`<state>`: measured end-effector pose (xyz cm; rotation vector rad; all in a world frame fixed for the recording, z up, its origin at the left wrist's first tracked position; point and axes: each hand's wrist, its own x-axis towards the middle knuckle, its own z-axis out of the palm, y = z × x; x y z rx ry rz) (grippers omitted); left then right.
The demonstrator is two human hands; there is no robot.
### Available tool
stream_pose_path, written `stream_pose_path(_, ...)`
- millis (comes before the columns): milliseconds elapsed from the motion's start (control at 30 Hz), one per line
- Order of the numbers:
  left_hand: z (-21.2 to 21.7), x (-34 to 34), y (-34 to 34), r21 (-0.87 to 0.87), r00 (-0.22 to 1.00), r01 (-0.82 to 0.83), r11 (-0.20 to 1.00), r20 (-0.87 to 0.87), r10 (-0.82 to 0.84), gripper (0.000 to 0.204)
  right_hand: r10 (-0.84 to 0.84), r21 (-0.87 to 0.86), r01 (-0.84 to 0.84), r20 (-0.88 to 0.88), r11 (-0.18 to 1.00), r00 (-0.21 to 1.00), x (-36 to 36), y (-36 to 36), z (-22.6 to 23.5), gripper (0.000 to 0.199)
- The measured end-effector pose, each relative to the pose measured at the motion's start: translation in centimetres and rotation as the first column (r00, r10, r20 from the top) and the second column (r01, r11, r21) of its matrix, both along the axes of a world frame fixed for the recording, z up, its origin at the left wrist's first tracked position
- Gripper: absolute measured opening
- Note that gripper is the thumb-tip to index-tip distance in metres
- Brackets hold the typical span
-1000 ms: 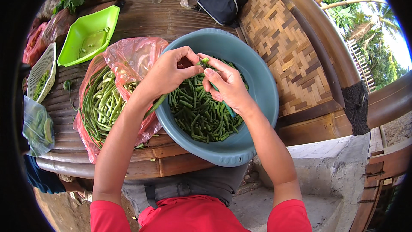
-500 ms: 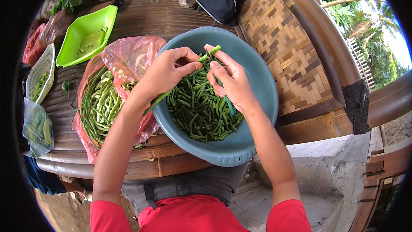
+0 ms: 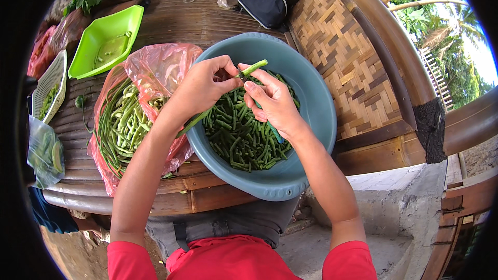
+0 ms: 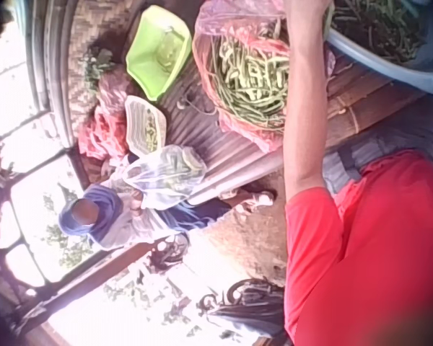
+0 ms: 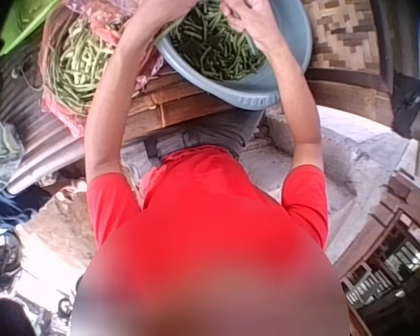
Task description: The person repeatedly picks long green beans from a plastic bag, snaps off the ends by hand, and places the trimmed pieces into a blue bowl. The person occasionally uses a small knife to trim the bean ends before snapping them. A second person is visible in the background also handling beans.
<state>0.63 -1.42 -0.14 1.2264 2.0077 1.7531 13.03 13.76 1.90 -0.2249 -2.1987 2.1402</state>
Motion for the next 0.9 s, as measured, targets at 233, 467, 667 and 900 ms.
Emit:
stream_pose_path(233, 0.1, 0.3, -0.1, 0.028, 1.000, -0.006, 1.000, -0.028, 0.007, 0.017, -0.101, -0.110, 0.103, 0.024, 0.989, 0.995, -0.2, 1.0, 0.4, 0.052)
stream_pose_path(467, -0.1, 0.1, 0.2, 0.132, 0.997, 0.019, 0.991, 0.068, -0.028, 0.047, 0.061, -0.135, -0.055, 0.047, 0.989, 0.997, 0.3, 1.2, 0.6, 0.055)
stream_pose_path(667, -0.2, 0.1, 0.0, 0.094, 0.997, 0.059, 0.994, -0.053, -0.054, 0.067, 0.118, -0.091, -0.109, 0.105, 0.990, 0.987, 0.2, 1.2, 0.6, 0.051)
stream_pose_path(900, -0.3, 0.1, 0.1, 0.104, 0.998, 0.064, 0.992, -0.035, -0.061, 0.064, 0.027, -0.053, -0.026, 0.033, 0.998, 0.999, 0.0, 0.8, 0.5, 0.044)
